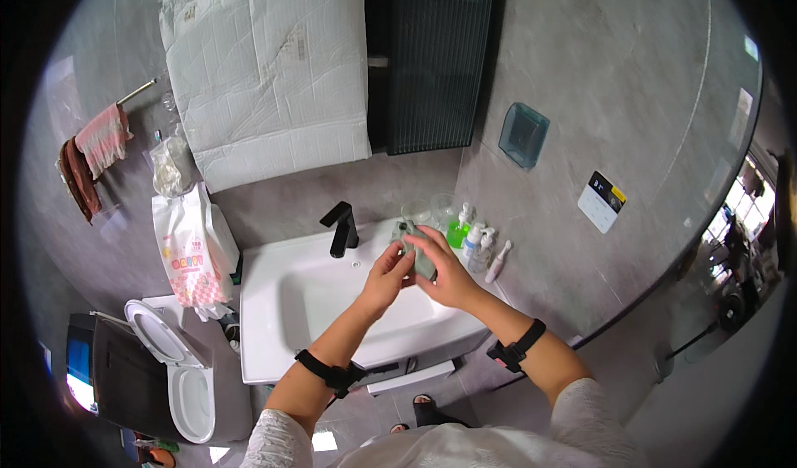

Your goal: The person wipes down various surfaces in a bathroom using a cloth, including the wall, a glass shelf, the sink basin, and the vanity cabinet, after rinsing and wringing out the cloth in the sink.

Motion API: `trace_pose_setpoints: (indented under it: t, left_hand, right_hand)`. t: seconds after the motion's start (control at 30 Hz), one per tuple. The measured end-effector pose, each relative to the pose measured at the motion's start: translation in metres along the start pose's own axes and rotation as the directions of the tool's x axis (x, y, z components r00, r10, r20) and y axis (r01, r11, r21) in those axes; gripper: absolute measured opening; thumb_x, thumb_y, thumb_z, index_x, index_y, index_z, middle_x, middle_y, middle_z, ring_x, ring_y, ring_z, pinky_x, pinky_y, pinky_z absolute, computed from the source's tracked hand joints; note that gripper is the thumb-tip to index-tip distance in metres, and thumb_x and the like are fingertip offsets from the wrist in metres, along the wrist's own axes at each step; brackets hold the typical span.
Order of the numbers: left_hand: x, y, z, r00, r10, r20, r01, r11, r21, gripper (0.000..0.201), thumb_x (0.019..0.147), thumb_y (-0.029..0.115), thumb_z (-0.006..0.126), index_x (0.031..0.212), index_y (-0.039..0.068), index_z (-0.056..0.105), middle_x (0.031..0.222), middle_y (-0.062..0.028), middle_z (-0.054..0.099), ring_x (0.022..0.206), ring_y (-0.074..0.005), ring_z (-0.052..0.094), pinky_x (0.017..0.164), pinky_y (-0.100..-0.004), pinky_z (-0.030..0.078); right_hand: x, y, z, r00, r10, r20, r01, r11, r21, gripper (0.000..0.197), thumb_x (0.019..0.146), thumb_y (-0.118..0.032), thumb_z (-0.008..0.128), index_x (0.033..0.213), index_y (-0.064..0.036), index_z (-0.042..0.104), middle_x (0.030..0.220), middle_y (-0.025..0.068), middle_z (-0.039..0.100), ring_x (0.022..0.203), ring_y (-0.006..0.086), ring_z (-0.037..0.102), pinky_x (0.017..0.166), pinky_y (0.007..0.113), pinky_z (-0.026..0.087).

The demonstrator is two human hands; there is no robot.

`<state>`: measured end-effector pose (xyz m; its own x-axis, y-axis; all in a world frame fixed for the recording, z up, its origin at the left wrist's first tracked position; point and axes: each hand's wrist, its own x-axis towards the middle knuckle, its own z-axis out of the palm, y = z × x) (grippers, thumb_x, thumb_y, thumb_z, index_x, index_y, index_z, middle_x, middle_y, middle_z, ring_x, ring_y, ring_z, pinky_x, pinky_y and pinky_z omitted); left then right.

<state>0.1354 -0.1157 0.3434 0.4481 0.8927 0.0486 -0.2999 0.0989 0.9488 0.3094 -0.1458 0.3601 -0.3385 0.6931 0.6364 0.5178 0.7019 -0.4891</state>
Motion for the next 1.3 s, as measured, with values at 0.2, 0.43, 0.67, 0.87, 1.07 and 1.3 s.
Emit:
trace_pose_setpoints:
  t: [0.2, 0.43, 0.67, 0.87, 1.07, 1.3]
  left_hand:
    - [0.057, 0.034, -0.035, 0.957, 0.280, 0.073, -0.272, 0.785, 0.556, 0.071, 0.099, 0.016, 0.062, 0.158, 0.014, 0.023, 0.145, -0.0163, 0.049, 0.128, -0.0232, 0.052, 0.097, -0.0368, 0.048]
    - [0.151, 0.071, -0.045, 0.875, 0.484, 0.017, -0.366, 0.638, 0.678, 0.066, 0.097, 0.010, 0.060, 0.155, 0.008, 0.028, 0.152, -0.0195, 0.040, 0.135, -0.0330, 0.047, 0.102, -0.0401, 0.049]
    - [0.174, 0.113, -0.037, 0.738, 0.644, 0.201, -0.450, 0.248, 0.858, 0.070, 0.088, -0.004, 0.057, 0.152, 0.006, 0.033, 0.155, -0.0204, 0.036, 0.137, -0.0407, 0.043, 0.106, -0.0363, 0.042]
    - [0.195, 0.151, -0.025, 0.627, 0.686, 0.368, -0.415, -0.106, 0.904, 0.076, 0.083, -0.008, 0.057, 0.153, 0.005, 0.031, 0.159, -0.0205, 0.029, 0.143, -0.0397, 0.034, 0.114, -0.0442, 0.033]
    - [0.225, 0.195, -0.010, 0.557, 0.743, 0.371, -0.191, -0.320, 0.928, 0.081, 0.080, -0.002, 0.052, 0.155, 0.000, 0.022, 0.161, -0.0210, 0.019, 0.149, -0.0394, 0.020, 0.120, -0.0531, 0.016]
    - [0.239, 0.234, 0.003, 0.530, 0.711, 0.462, -0.085, -0.497, 0.864, 0.078, 0.084, 0.003, 0.053, 0.155, 0.001, 0.022, 0.163, -0.0171, 0.020, 0.151, -0.0335, 0.019, 0.121, -0.0535, 0.011]
  right_hand:
    - [0.108, 0.089, -0.033, 0.876, -0.095, -0.473, 0.092, 0.995, -0.028, 0.051, 0.077, 0.005, 0.065, 0.126, -0.0034, 0.056, 0.125, 0.0163, 0.056, 0.122, 0.0344, 0.053, 0.106, 0.040, 0.039]
    - [0.205, 0.200, -0.062, 0.576, -0.101, -0.811, -0.132, 0.968, -0.214, 0.057, 0.088, -0.003, 0.062, 0.142, -0.0032, 0.043, 0.154, 0.0268, 0.026, 0.141, 0.0463, 0.029, 0.114, 0.051, 0.028]
    - [0.224, 0.223, -0.005, 0.854, -0.509, -0.108, 0.315, 0.671, -0.671, 0.047, 0.093, -0.005, 0.054, 0.139, -0.0142, 0.056, 0.145, 0.0073, 0.039, 0.140, 0.0434, 0.030, 0.112, 0.055, 0.034]
    - [0.289, 0.186, -0.076, 0.510, -0.305, -0.804, -0.180, 0.876, -0.447, 0.056, 0.096, -0.011, 0.054, 0.148, -0.0004, 0.038, 0.154, 0.0235, 0.026, 0.142, 0.0461, 0.025, 0.117, 0.060, 0.018]
    - [0.299, 0.178, -0.066, 0.791, -0.591, -0.159, 0.315, 0.616, -0.722, 0.053, 0.089, -0.007, 0.058, 0.142, -0.0132, 0.051, 0.144, 0.0095, 0.041, 0.135, 0.0385, 0.038, 0.113, 0.051, 0.033]
    - [0.373, 0.148, -0.117, 0.514, -0.498, -0.698, -0.055, 0.793, -0.606, 0.053, 0.094, -0.015, 0.055, 0.143, 0.0038, 0.042, 0.147, 0.0252, 0.037, 0.139, 0.0470, 0.031, 0.116, 0.059, 0.024]
